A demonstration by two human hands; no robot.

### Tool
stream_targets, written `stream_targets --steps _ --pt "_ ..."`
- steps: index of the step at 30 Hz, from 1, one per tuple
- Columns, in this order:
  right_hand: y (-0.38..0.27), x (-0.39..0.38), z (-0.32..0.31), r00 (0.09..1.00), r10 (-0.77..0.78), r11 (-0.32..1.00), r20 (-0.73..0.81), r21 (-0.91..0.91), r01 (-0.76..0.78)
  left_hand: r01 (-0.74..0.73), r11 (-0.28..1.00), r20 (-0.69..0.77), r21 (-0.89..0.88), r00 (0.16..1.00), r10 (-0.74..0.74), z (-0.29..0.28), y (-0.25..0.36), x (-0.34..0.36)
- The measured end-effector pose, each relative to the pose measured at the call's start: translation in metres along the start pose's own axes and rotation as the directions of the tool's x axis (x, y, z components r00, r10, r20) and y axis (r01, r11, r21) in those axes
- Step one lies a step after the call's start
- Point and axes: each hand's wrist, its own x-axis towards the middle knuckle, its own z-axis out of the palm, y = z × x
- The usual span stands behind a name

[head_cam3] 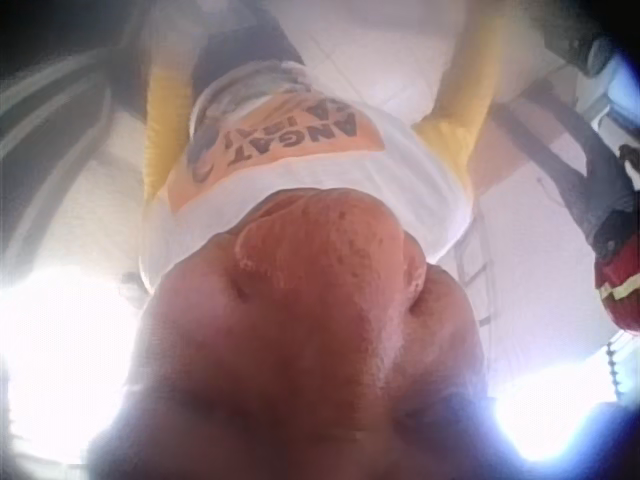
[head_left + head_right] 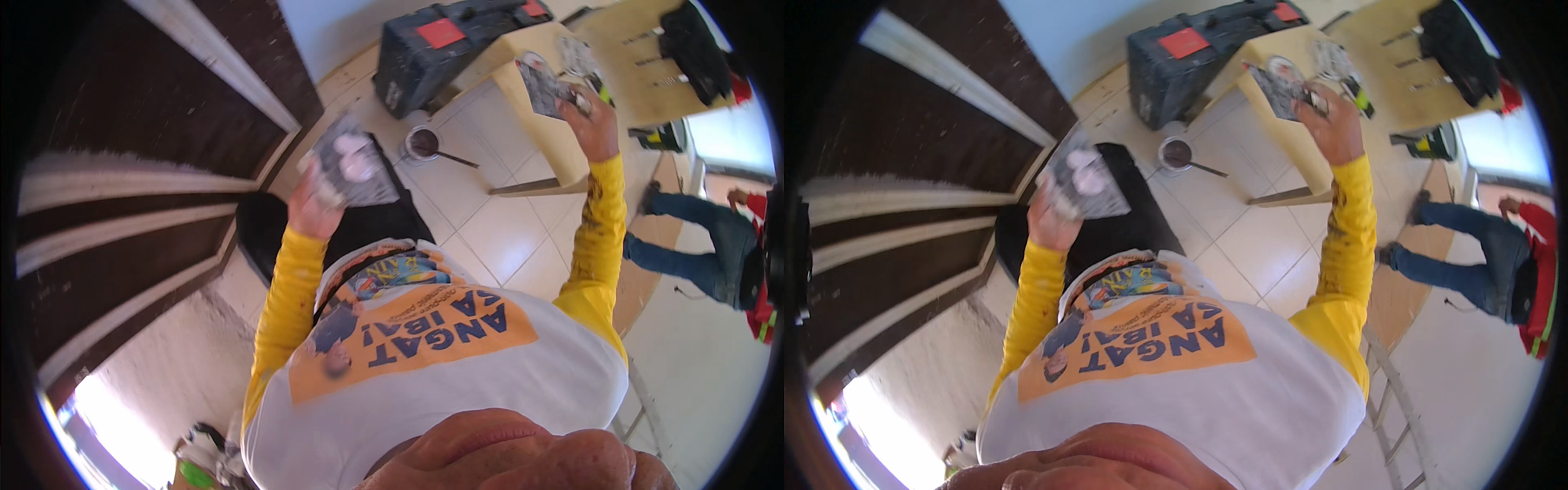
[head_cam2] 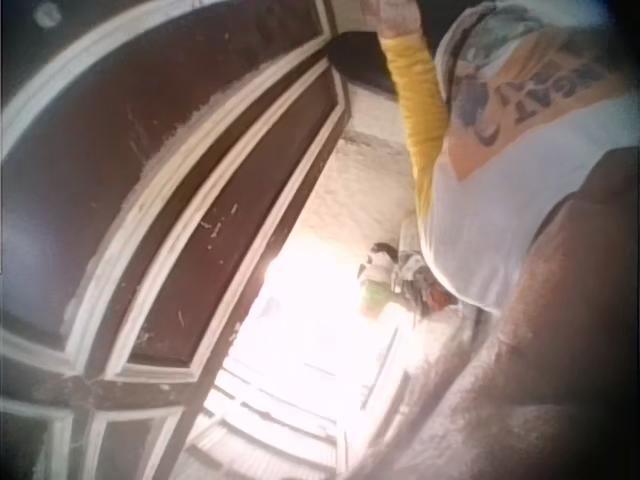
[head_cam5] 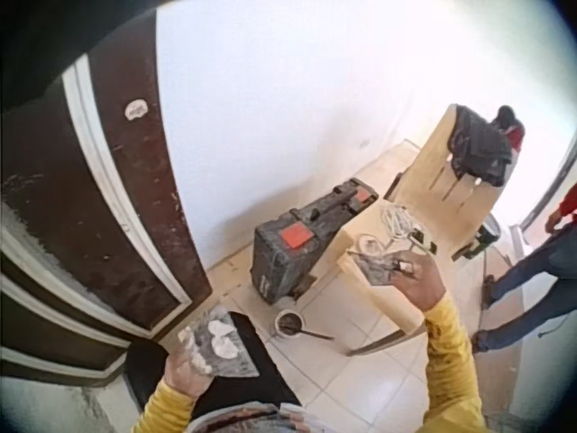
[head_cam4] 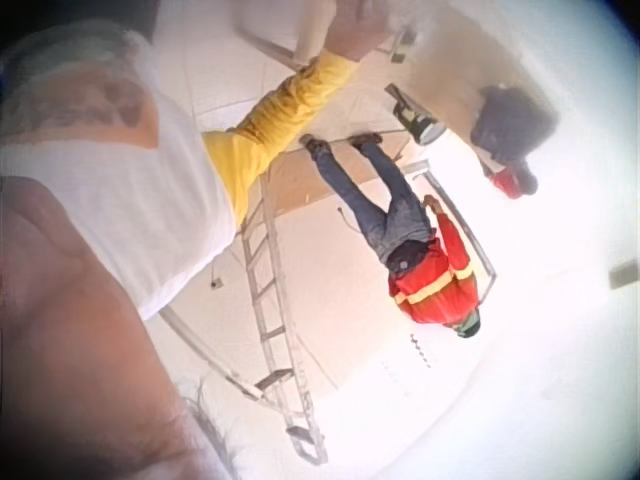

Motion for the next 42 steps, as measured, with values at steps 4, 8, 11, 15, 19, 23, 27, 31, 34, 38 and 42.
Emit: stream_targets --steps 4,8,11,15,19,23,27,31,34,38,42 --pt "-0.086 -0.022 0.041 0.896 -0.439 0.884 0.060 0.208 0.419 0.081 0.996 0.122 0.031 0.989 -0.084 0.048 0.000 0.020" --pt "-0.119 -0.025 0.079 0.704 -0.705 0.707 0.086 0.006 0.707 0.040 0.998 0.094 0.040 0.995 -0.043 0.064 0.000 0.023" --pt "-0.123 -0.027 0.097 0.684 -0.724 0.674 0.089 -0.120 0.729 0.068 0.998 0.037 0.012 0.997 -0.068 0.069 0.014 0.013" --pt "-0.116 -0.021 0.079 0.632 -0.760 0.576 0.152 -0.293 0.763 0.026 1.000 0.005 0.001 1.000 -0.026 0.060 0.017 0.009" --pt "-0.104 -0.015 0.076 0.787 -0.603 0.765 0.130 -0.185 0.617 -0.230 0.969 0.115 -0.094 0.964 0.240 0.066 0.043 0.011" --pt "-0.126 -0.033 0.096 0.827 0.065 -0.295 0.559 0.802 -0.519 -0.641 -0.010 0.506 0.767 0.595 0.624 0.052 0.055 0.007" --pt "-0.163 -0.042 0.124 0.655 -0.454 -0.646 0.605 0.283 -0.709 -0.787 -0.183 0.762 0.589 0.466 0.450 0.081 0.065 0.005" --pt "-0.190 -0.033 0.130 0.647 -0.428 -0.684 0.631 0.241 -0.688 -0.763 -0.360 0.843 0.537 0.483 0.236 0.081 0.069 -0.001" --pt "-0.186 -0.033 0.134 0.669 -0.438 -0.674 0.601 0.272 -0.686 -0.796 -0.457 0.915 0.398 0.381 0.134 0.085 0.073 -0.003" --pt "-0.193 -0.044 0.119 0.819 -0.177 -0.470 0.546 0.684 -0.558 -0.771 -0.509 0.911 0.383 0.407 0.070 0.083 0.082 -0.015" --pt "-0.143 -0.035 0.138 0.847 -0.272 -0.608 0.457 0.600 -0.520 -0.701 -0.617 0.837 0.359 0.534 -0.119 0.079 0.087 -0.026"
